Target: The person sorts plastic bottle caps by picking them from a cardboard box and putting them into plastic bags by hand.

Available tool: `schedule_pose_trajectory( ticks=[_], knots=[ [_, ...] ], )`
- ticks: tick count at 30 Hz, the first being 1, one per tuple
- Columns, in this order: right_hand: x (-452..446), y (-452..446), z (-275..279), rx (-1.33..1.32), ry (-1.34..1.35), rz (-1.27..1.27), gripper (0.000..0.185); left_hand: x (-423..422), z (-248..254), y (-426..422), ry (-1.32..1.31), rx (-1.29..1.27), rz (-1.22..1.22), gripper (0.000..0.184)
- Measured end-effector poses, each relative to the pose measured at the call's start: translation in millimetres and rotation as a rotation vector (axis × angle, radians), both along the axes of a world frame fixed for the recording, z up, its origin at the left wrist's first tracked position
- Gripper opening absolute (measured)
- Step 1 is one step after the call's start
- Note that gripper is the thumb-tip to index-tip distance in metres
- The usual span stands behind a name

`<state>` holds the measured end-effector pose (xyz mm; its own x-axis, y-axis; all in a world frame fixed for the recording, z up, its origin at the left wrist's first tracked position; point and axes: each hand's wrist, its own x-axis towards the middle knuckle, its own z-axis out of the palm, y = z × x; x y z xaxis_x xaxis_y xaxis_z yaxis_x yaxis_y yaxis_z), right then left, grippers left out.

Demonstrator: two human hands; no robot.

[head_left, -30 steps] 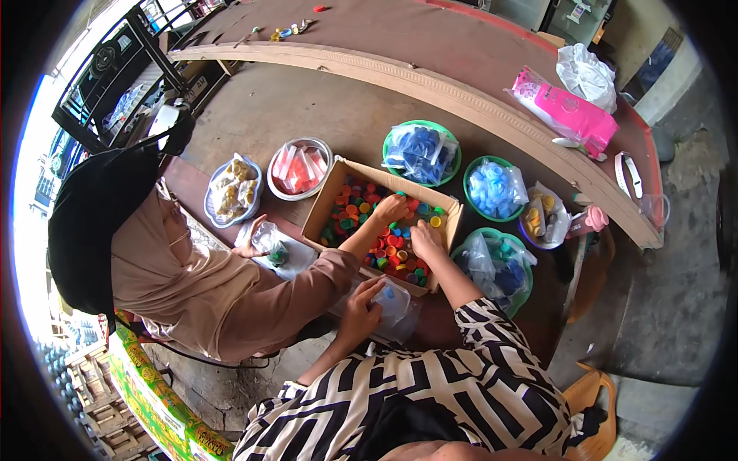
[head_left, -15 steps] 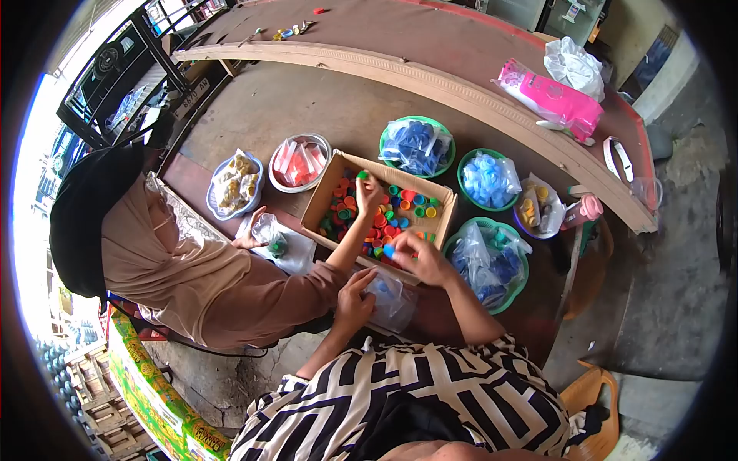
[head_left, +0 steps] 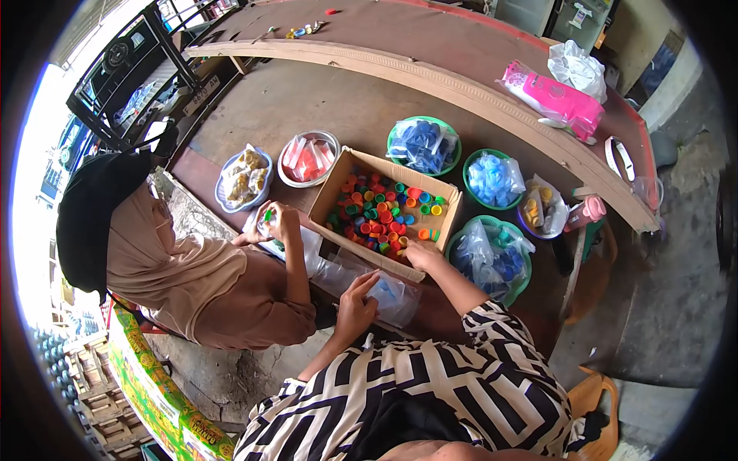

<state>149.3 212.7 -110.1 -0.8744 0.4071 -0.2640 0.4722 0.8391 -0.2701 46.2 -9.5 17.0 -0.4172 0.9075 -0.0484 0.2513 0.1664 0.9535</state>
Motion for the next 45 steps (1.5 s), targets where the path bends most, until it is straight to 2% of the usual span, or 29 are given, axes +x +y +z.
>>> schedule_pose_trajectory(
  ticks=[2, 3, 4, 7, 8, 11, 12, 14, 16, 18, 21, 23, 24, 28, 30, 32, 33, 34, 38, 42, 45],
  knots=[
    [-10, 3, -8, -0.102, -0.111, -0.348, 0.023, -1, 4, -2, -0.016, -0.015, 0.022, 0.052],
    [-8, 5, -2, -0.142, -0.052, -0.378, 0.024, -1, 7, -3, -0.034, -0.028, 0.033, 0.052],
    [-5, 4, 4, -0.141, -0.049, -0.376, 0.024, -2, 6, -4, -0.032, -0.026, 0.035, 0.052],
    [-2, 13, 6, -0.084, 0.118, -0.081, 0.019, -2, 4, -2, -0.019, -0.02, 0.03, 0.052],
    [-1, 15, 3, -0.083, 0.118, -0.082, 0.019, -2, 5, -1, -0.01, -0.025, 0.024, 0.052],
    [13, -1, 62, -0.582, 0.634, -0.418, 0.012, -3, 2, 1, 0.004, -0.031, 0.008, 0.052],
    [17, -11, 83, -0.579, 0.632, -0.42, 0.012, -2, 0, 2, 0.005, -0.032, -0.001, 0.052],
    [23, -33, 115, -0.509, 0.916, -0.331, 0.016, 3, 9, 5, -0.03, -0.061, 0.001, 0.053],
    [28, -56, 138, -0.512, 0.904, -0.259, 0.012, 5, 7, 7, -0.049, -0.046, -0.017, 0.052],
    [33, -71, 152, -0.473, 0.844, -0.077, 0.019, 6, 3, 9, -0.071, -0.043, -0.018, 0.052],
    [35, -80, 143, -0.571, 0.854, -0.078, 0.02, 8, 5, 10, -0.068, -0.017, -0.021, 0.052],
    [34, -81, 135, -0.812, 0.824, -0.246, 0.021, 8, 5, 6, -0.041, 0.01, -0.024, 0.052],
    [34, -82, 136, -0.818, 0.824, -0.238, 0.021, 7, 3, 6, -0.028, 0.008, -0.018, 0.052],
    [35, -85, 145, -0.716, 0.698, -0.177, 0.025, 4, 2, 4, 0.008, 0.003, -0.003, 0.052],
    [35, -84, 141, -0.458, 0.715, 0.0, 0.028, 4, -1, 3, -0.014, 0.008, 0.025, 0.052],
    [32, -73, 140, -0.523, 0.795, -0.036, 0.029, 4, -4, 2, -0.034, 0.013, 0.046, 0.052],
    [30, -64, 141, -0.586, 0.877, -0.07, 0.03, 3, -7, 2, 0.049, 0.031, 0.029, 0.051],
    [29, -51, 131, -0.673, 0.889, -0.171, 0.029, 2, -7, 2, 0.134, 0.049, 0.012, 0.051],
    [13, 15, 80, -0.432, 0.715, -0.425, 0.022, 6, -1, 2, 0.034, 0.001, 0.01, 0.051],
    [-21, 57, 21, -0.13, 0.511, -0.396, 0.018, 7, -3, 4, -0.003, 0.001, -0.016, 0.049],
    [-50, 69, -2, -0.069, 0.27, -0.454, 0.019, 3, -3, 5, -0.019, -0.039, -0.043, 0.049]
  ],
)
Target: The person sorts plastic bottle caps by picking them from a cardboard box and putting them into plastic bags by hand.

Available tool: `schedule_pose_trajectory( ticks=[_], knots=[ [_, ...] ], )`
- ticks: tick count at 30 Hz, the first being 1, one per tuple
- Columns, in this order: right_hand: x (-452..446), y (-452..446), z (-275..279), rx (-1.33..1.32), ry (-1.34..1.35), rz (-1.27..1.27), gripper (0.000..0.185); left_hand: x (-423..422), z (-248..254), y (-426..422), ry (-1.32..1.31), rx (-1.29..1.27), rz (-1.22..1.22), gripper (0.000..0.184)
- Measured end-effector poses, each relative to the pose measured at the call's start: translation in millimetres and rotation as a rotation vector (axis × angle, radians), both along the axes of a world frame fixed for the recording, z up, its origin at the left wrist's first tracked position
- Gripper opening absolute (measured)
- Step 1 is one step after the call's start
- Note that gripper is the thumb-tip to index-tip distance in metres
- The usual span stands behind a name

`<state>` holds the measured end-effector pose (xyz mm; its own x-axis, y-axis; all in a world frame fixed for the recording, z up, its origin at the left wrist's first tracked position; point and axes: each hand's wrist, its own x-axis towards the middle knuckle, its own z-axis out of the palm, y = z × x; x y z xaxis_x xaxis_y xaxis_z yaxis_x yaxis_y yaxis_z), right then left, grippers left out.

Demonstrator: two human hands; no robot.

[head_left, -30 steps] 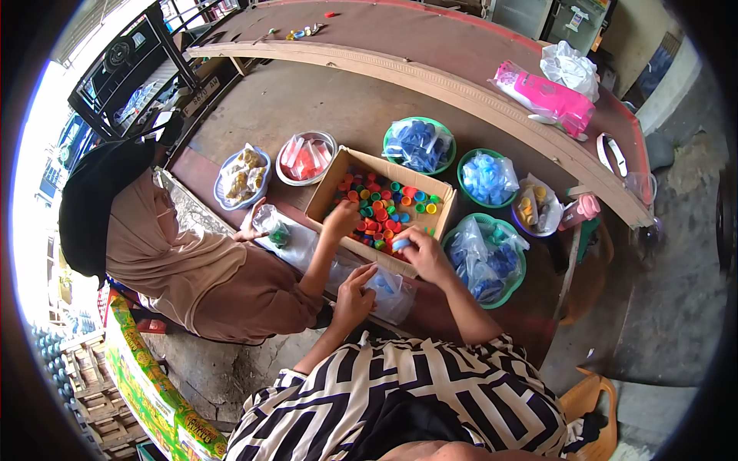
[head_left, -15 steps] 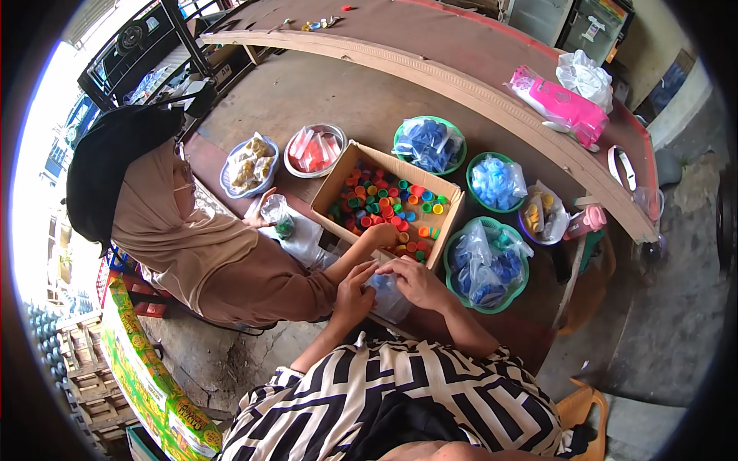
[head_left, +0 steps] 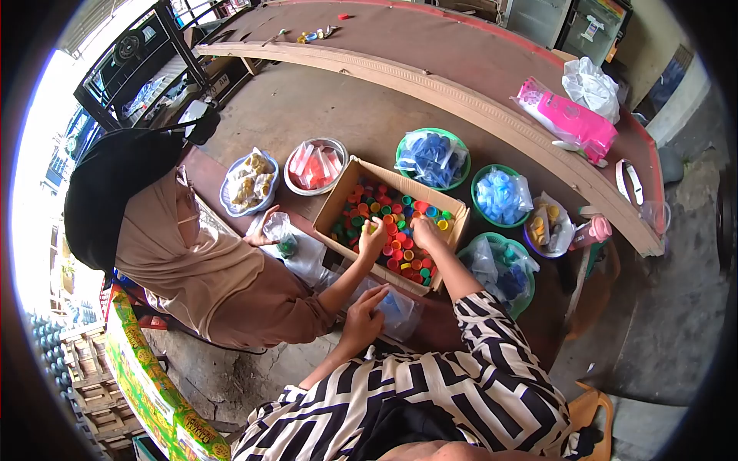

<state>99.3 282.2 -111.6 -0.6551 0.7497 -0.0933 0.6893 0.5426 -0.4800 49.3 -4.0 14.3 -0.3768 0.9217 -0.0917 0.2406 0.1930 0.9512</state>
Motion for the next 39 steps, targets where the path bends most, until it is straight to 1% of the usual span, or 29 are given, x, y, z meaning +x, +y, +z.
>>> schedule_pose_trajectory(
  ticks=[1, 2, 4, 5, 6, 7, 9, 10, 11, 13, 15, 17, 19, 20, 22, 26, 29, 31, 33, 35, 36, 37, 39],
  knots=[
    [-8, 3, -8, 0.015, -0.133, -0.037, 0.018, -2, -1, 1, 0.002, -0.001, 0.001, 0.049],
    [-9, 2, -16, 0.127, -0.107, 0.042, 0.015, -5, -3, 2, 0.01, -0.001, -0.006, 0.05],
    [-14, 4, -25, 0.138, -0.104, 0.043, 0.014, -10, -1, 6, 0.017, -0.001, -0.014, 0.05],
    [-17, 4, -29, 0.149, -0.103, 0.043, 0.02, -12, 1, 7, -0.001, -0.012, -0.008, 0.05],
    [-20, 3, -26, 0.117, -0.076, -0.011, 0.019, -14, 3, 9, -0.02, -0.022, -0.001, 0.05],
    [-18, 3, -22, 0.117, -0.079, -0.012, 0.019, -16, 2, 12, -0.023, -0.023, -0.002, 0.05],
    [-6, 1, -11, -0.111, 0.123, -0.095, 0.019, -22, -3, 13, -0.008, -0.016, -0.017, 0.051],
    [-2, 3, -6, -0.14, 0.188, -0.122, 0.02, -24, -5, 13, -0.014, -0.018, -0.023, 0.051],
    [8, 3, 0, -0.228, 0.301, -0.113, 0.021, -26, -6, 15, -0.007, -0.003, -0.028, 0.051],
    [27, -16, 34, -0.262, 0.529, -0.112, 0.018, -26, -6, 21, 0.0, 0.026, -0.032, 0.051],
    [42, -43, 62, -0.4, 0.736, -0.087, 0.016, -27, -5, 26, -0.034, -0.001, -0.032, 0.051],
    [56, -84, 117, -0.397, 0.759, -0.05, 0.016, -27, -7, 30, -0.043, 0.005, -0.036, 0.051],
    [70, -110, 130, -0.33, 0.727, 0.062, 0.018, -24, -5, 33, -0.055, 0.003, -0.051, 0.051],
    [76, -119, 131, -0.325, 0.729, 0.059, 0.018, -23, -3, 35, -0.074, -0.011, -0.064, 0.052],
    [85, -131, 134, -0.142, 0.536, 0.296, 0.022, -19, -1, 36, -0.091, -0.019, -0.081, 0.053],
    [91, -138, 142, -0.131, 0.563, 0.342, 0.023, -12, 5, 31, -0.062, 0.014, -0.077, 0.054],
    [92, -129, 140, -0.112, 0.587, 0.313, 0.023, -8, 6, 19, -0.038, -0.001, -0.06, 0.055],
    [89, -111, 124, -0.138, 0.577, 0.179, 0.022, -6, 1, 10, -0.013, -0.004, -0.047, 0.055],
    [84, -89, 102, -0.27, 0.565, 0.063, 0.02, -5, -4, 0, 0.069, 0.059, -0.036, 0.05],
    [73, -63, 78, -0.129, 0.485, 0.032, 0.015, -2, 2, -8, 0.01, 0.029, -0.005, 0.051],
    [67, -50, 69, -0.159, 0.405, 0.017, 0.016, -1, 4, -12, -0.044, 0.003, 0.021, 0.051],
    [61, -39, 62, -0.106, 0.3, 0.028, 0.017, 0, 3, -15, -0.048, -0.001, 0.023, 0.051],
    [46, -14, 32, -0.075, 0.248, 0.006, 0.02, -1, 1, -20, -0.051, -0.002, 0.047, 0.051]
  ],
)
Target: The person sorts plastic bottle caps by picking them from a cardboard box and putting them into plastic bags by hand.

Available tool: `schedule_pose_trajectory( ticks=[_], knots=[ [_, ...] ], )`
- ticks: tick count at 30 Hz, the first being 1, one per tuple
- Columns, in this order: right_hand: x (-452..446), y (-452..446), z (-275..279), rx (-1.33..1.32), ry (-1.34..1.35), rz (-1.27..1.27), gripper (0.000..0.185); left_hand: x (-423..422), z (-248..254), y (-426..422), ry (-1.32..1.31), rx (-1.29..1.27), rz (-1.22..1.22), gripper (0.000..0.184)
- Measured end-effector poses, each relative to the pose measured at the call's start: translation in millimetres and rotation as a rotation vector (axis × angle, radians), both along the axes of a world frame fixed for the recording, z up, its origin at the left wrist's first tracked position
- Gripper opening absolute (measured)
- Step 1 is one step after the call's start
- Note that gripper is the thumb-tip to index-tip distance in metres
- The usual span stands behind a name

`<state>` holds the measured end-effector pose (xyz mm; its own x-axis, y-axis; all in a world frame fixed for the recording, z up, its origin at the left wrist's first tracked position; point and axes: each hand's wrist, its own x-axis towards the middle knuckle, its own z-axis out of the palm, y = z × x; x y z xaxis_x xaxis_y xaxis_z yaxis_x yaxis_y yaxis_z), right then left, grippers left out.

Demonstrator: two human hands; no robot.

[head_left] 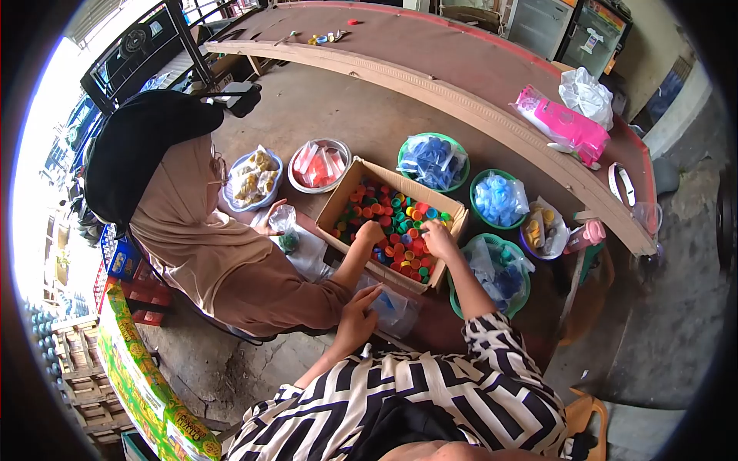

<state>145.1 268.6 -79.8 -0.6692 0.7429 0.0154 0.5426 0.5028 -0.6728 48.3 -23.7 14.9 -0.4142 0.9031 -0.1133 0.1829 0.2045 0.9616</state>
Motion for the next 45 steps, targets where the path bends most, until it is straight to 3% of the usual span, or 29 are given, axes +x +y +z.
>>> schedule_pose_trajectory(
  ticks=[1, 3, 8, 11, 14, 18, 19, 20, 23, 25, 26, 29, 32, 35, 39, 42, 45],
  knots=[
    [-8, 7, -7, -0.001, 0.0, 0.004, 0.02, 0, 0, -2, 0.0, -0.001, 0.004, 0.051],
    [-23, 17, -17, 0.045, -0.258, -0.018, 0.023, -1, 2, -4, -0.032, 0.015, 0.021, 0.051],
    [-44, 6, -24, 0.171, -0.229, 0.164, 0.024, -5, -1, -7, -0.054, 0.017, 0.054, 0.05],
    [-47, 0, -47, 0.287, -0.368, 0.234, 0.021, -8, -1, -5, -0.06, 0.022, 0.071, 0.05],
    [-42, -9, -35, 0.286, -0.366, 0.179, 0.02, -12, -3, -1, -0.038, 0.032, 0.062, 0.051],
    [-43, -21, -19, 0.299, -0.478, 0.359, 0.031, -12, -11, 9, 0.052, 0.096, -0.001, 0.051],
    [-49, -3, -105, 0.218, -0.363, 0.173, 0.033, -12, -9, 12, 0.051, 0.104, -0.006, 0.051],
    [-51, -21, -64, 0.015, -0.287, 0.002, 0.028, -11, -7, 14, 0.086, 0.097, -0.025, 0.05],
    [-52, -22, -62, 0.062, -0.294, 0.016, 0.025, -8, -6, 16, 0.112, 0.102, -0.044, 0.049],
    [-45, -24, -40, 0.261, -0.323, 0.259, 0.029, -8, -5, 14, 0.104, 0.114, -0.033, 0.049],
    [-43, -27, -31, 0.263, -0.321, 0.262, 0.029, -9, -4, 11, 0.092, 0.112, -0.031, 0.049],
    [-33, -37, -5, 0.044, 0.132, 0.156, 0.041, -12, -7, 6, 0.099, 0.123, -0.016, 0.049],
    [-13, -75, 64, -0.168, 0.364, 0.216, 0.039, -12, -11, 2, 0.102, 0.13, 0.008, 0.05],
    [14, -120, 113, -0.263, 0.418, 0.264, 0.037, -9, -11, 2, 0.048, 0.108, 0.033, 0.05],
    [35, -146, 125, -0.115, 0.349, 0.498, 0.046, -5, -5, 3, -0.008, 0.07, 0.052, 0.05],
    [42, -146, 123, -0.08, 0.344, 0.441, 0.047, -1, -3, -3, 0.025, 0.078, 0.042, 0.051],
    [43, -112, 99, -0.189, 0.368, 0.14, 0.036, 2, 1, -11, -0.027, 0.064, 0.041, 0.051]
  ],
)
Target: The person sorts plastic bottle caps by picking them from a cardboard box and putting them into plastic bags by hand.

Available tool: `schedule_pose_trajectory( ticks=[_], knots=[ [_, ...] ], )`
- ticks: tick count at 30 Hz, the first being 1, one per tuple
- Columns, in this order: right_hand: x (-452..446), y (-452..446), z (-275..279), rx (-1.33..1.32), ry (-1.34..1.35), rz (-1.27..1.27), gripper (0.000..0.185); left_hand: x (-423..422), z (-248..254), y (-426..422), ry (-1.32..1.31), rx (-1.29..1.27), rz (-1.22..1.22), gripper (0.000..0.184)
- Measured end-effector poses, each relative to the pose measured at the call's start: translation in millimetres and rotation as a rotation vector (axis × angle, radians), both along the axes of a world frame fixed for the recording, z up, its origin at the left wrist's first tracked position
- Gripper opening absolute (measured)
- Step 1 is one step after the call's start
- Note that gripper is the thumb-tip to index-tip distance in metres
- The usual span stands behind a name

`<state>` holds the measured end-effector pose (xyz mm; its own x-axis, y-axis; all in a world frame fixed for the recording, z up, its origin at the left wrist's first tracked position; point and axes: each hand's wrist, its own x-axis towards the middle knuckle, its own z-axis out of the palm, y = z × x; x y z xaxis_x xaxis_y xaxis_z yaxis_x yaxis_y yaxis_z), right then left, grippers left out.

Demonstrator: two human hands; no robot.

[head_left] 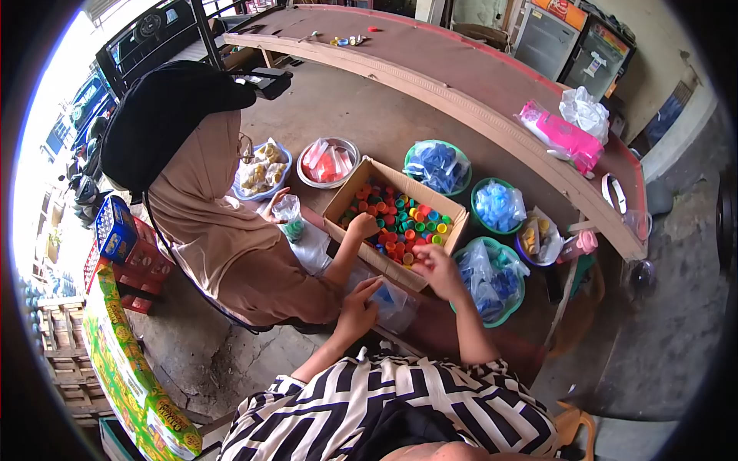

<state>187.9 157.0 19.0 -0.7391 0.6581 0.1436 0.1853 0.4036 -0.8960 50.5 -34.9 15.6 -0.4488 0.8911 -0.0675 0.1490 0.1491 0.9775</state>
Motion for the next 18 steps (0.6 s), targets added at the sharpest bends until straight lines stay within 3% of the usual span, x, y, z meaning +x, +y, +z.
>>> schedule_pose_trajectory(
  ticks=[5, 11, 14, 17, 18],
  knots=[
    [-5, 72, -58, 0.023, -0.039, -0.25, 0.028, -1, -9, -15, -0.015, 0.009, 0.021, 0.05],
    [-42, 134, -113, 0.21, -0.324, -0.259, 0.023, -7, 3, -12, -0.002, -0.027, -0.019, 0.049],
    [-60, 153, -121, 0.346, -0.602, -0.228, 0.023, -10, -4, -6, -0.029, -0.023, -0.01, 0.049],
    [-74, 140, -99, 0.406, -0.73, -0.269, 0.025, -15, -3, 1, -0.048, -0.017, -0.015, 0.049],
    [-76, 149, -120, 0.535, -0.733, -0.258, 0.025, -16, -3, 4, -0.061, -0.036, -0.01, 0.049]
  ],
)
